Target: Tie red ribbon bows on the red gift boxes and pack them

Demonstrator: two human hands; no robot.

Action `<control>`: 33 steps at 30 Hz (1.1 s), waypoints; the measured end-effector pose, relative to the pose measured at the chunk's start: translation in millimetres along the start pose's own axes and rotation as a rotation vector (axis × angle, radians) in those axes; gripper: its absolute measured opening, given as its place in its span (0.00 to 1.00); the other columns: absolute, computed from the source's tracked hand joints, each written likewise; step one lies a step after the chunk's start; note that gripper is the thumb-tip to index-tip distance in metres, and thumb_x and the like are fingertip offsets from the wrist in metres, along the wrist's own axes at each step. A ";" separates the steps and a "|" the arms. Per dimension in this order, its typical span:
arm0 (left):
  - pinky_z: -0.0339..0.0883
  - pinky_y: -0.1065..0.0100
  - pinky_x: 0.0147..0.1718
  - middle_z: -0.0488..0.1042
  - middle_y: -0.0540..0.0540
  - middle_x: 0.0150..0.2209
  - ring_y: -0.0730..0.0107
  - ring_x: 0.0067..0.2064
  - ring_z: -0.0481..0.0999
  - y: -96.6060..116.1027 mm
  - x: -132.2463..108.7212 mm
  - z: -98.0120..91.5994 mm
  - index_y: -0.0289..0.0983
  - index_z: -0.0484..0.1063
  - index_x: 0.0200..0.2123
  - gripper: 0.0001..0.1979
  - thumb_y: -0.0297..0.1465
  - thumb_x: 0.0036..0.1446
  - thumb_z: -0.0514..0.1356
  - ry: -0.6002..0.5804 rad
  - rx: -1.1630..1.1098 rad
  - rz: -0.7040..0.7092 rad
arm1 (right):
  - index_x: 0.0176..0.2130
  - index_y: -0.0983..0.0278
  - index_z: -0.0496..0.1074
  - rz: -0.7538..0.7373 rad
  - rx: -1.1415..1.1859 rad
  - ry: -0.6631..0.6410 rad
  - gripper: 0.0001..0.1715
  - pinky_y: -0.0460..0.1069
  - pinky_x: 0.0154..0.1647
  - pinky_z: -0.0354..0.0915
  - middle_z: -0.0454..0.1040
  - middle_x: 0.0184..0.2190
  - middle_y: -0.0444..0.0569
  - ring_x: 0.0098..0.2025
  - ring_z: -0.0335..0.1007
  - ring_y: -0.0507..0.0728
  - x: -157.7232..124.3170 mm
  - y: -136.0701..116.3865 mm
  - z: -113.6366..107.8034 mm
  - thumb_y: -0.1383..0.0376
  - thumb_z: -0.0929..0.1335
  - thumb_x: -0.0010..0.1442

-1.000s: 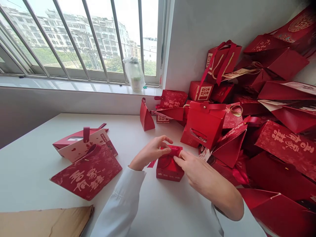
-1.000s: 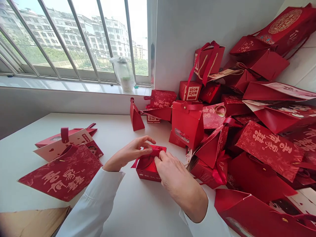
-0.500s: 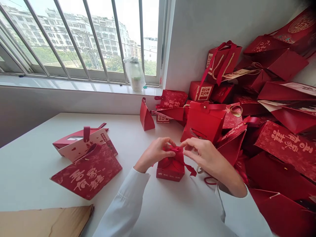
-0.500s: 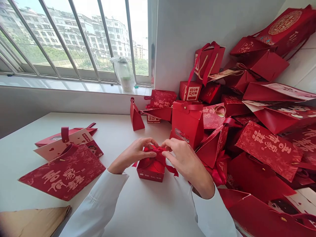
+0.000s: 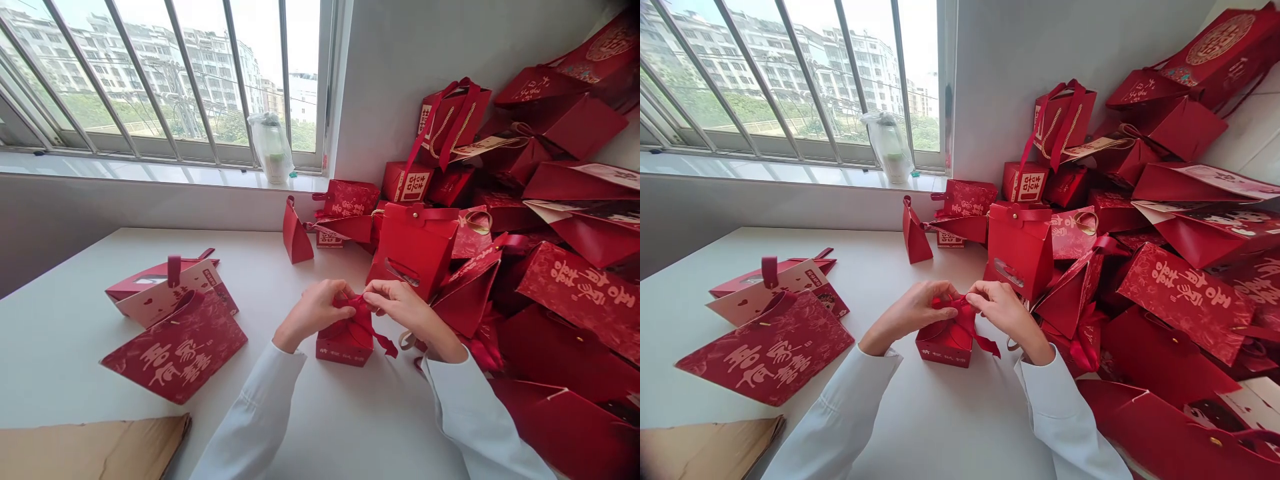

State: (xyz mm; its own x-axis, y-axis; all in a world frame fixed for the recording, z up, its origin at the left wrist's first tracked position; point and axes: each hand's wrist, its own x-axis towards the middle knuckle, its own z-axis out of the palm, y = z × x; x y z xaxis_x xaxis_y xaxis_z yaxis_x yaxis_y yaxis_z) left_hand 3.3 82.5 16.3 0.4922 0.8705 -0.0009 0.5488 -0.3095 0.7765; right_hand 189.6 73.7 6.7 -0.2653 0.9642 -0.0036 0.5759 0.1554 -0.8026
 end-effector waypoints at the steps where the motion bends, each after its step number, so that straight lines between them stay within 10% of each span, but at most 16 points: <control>1: 0.60 0.73 0.24 0.76 0.48 0.32 0.70 0.30 0.71 0.7 0.0 0.3 0.38 0.73 0.33 0.08 0.34 0.51 0.57 0.008 0.018 -0.001 | 0.25 0.63 0.66 0.022 0.039 -0.007 0.14 0.46 0.31 0.63 0.67 0.23 0.42 0.28 0.65 0.51 0.9 1.1 0.9 0.59 0.61 0.58; 11: 0.58 0.73 0.24 0.75 0.50 0.30 0.72 0.28 0.69 -3.7 -0.2 -3.6 0.37 0.72 0.34 0.08 0.34 0.51 0.57 -0.020 -0.020 0.030 | 0.37 0.62 0.72 -0.033 -0.002 -0.093 0.13 0.45 0.29 0.58 0.71 0.28 0.41 0.29 0.63 0.50 -6.6 -6.5 -3.4 0.56 0.68 0.54; 33: 0.57 0.73 0.23 0.74 0.49 0.36 0.69 0.33 0.68 -13.3 -3.9 -15.1 0.41 0.66 0.45 0.14 0.35 0.56 0.52 -0.071 -0.130 -0.048 | 0.28 0.64 0.76 0.020 -0.049 0.021 0.10 0.44 0.24 0.52 0.69 0.21 0.41 0.25 0.59 0.50 3.2 -4.3 15.3 0.61 0.67 0.50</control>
State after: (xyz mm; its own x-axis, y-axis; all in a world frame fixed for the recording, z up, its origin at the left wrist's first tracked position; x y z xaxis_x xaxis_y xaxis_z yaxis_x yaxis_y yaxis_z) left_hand -16.1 89.0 15.6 0.5163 0.8526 -0.0808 0.4833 -0.2121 0.8494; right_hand 174.4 72.8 1.0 -0.2378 0.9713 -0.0065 0.6180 0.1462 -0.7725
